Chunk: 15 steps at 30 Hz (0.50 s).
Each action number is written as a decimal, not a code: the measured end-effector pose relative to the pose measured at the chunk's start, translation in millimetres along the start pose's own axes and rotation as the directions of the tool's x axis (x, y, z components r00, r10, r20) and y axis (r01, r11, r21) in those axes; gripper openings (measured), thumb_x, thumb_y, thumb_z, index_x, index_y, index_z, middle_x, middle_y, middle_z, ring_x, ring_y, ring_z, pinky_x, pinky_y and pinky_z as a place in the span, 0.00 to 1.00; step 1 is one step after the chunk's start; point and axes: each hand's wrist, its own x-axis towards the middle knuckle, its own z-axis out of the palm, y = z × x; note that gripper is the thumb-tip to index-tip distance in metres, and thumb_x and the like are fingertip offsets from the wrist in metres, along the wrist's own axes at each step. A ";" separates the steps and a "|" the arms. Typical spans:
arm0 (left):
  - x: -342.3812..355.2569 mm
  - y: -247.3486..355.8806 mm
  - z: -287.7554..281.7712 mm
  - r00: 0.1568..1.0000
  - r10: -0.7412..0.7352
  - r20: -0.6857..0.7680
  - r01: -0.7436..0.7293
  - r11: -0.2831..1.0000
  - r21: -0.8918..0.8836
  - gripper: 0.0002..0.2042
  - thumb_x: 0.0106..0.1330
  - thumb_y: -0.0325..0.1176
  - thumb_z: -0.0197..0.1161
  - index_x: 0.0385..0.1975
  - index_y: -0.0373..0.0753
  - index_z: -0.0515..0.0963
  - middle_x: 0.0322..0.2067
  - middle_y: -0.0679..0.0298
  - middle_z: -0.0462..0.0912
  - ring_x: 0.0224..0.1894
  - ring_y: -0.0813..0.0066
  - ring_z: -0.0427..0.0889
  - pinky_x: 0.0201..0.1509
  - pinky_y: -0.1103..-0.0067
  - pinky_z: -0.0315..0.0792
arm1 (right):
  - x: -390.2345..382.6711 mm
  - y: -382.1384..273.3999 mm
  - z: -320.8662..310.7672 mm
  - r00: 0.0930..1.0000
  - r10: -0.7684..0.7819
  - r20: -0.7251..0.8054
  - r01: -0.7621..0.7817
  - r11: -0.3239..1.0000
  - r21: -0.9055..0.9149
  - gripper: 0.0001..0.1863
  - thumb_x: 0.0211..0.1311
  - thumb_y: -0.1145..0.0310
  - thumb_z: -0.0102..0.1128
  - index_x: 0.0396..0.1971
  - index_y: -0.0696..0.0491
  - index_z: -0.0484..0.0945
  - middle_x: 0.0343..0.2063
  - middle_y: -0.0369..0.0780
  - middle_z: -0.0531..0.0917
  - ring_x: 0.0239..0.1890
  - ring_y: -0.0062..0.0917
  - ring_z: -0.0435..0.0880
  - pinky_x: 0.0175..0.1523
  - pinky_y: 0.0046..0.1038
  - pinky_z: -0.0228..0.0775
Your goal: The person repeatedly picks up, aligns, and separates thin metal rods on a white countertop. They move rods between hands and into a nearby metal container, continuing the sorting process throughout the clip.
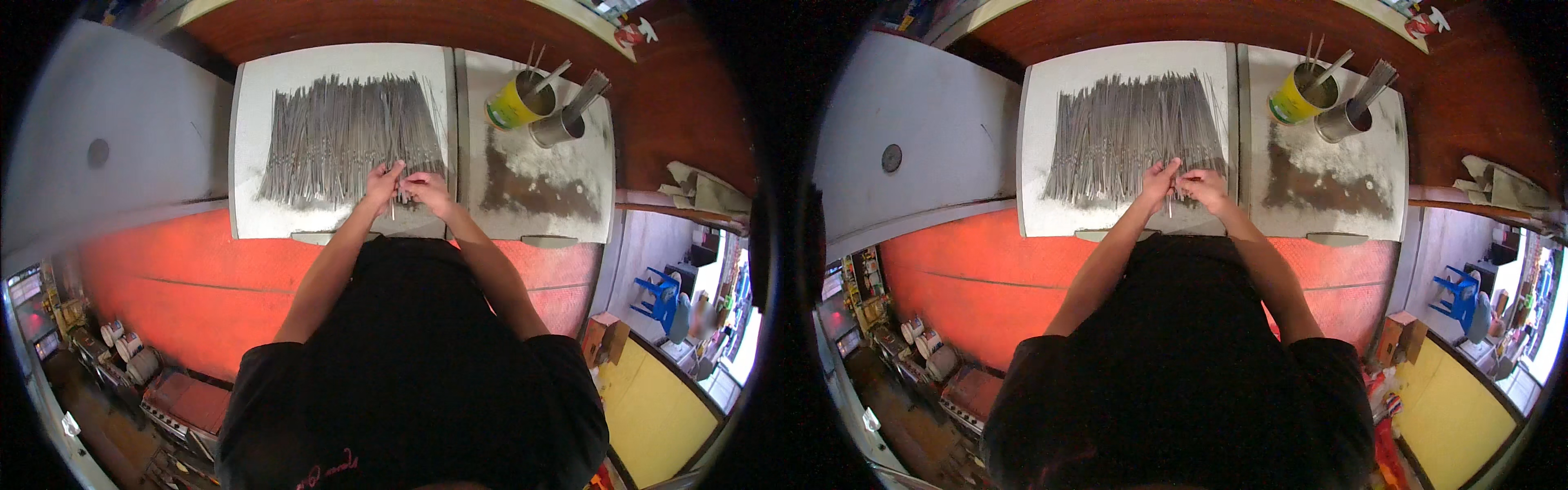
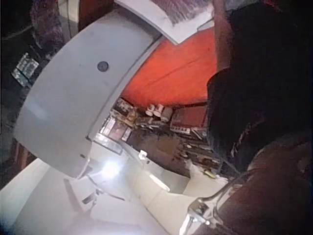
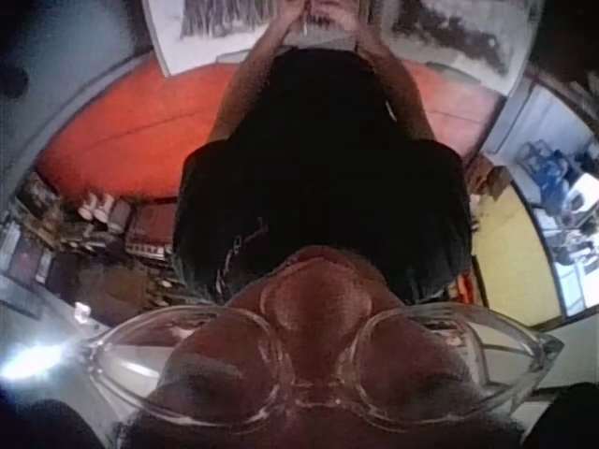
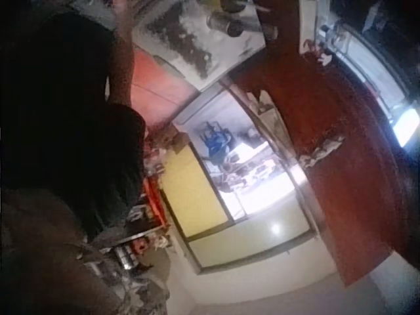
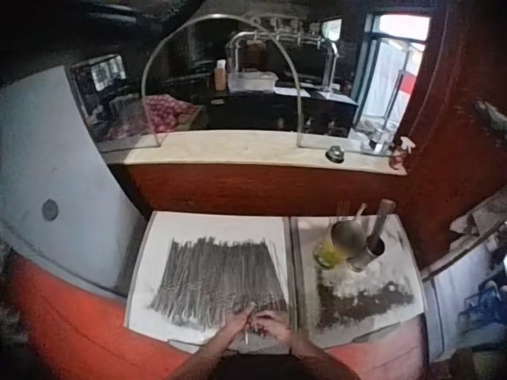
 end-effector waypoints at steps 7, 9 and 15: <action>-1.9 0.3 -10.0 0.991 0.129 0.023 -0.130 0.990 0.056 0.13 0.69 0.44 0.66 0.30 0.44 0.74 0.20 0.71 0.74 0.15 0.86 0.66 0.16 0.83 0.58 | -1.7 2.2 -3.5 0.999 0.006 0.039 -0.013 0.986 0.165 0.11 0.63 0.66 0.68 0.39 0.58 0.81 0.31 0.36 0.83 0.29 0.20 0.83 0.34 0.22 0.75; -3.2 -1.2 -16.3 0.991 0.133 0.033 -0.132 0.991 -0.020 0.12 0.69 0.44 0.65 0.31 0.44 0.74 0.20 0.71 0.74 0.15 0.86 0.66 0.16 0.82 0.58 | -1.0 -0.5 -6.7 0.998 0.013 0.066 -0.025 0.980 0.200 0.11 0.64 0.67 0.67 0.40 0.59 0.81 0.33 0.37 0.83 0.31 0.22 0.83 0.36 0.24 0.77; -6.3 0.7 -34.7 0.982 0.189 -0.019 -0.188 0.980 0.061 0.13 0.74 0.46 0.58 0.32 0.44 0.70 0.22 0.71 0.75 0.20 0.85 0.69 0.20 0.82 0.61 | 40.1 16.0 -47.7 0.956 -0.255 -0.143 0.193 0.917 -0.349 0.10 0.66 0.65 0.64 0.36 0.57 0.81 0.34 0.42 0.85 0.31 0.33 0.87 0.37 0.33 0.80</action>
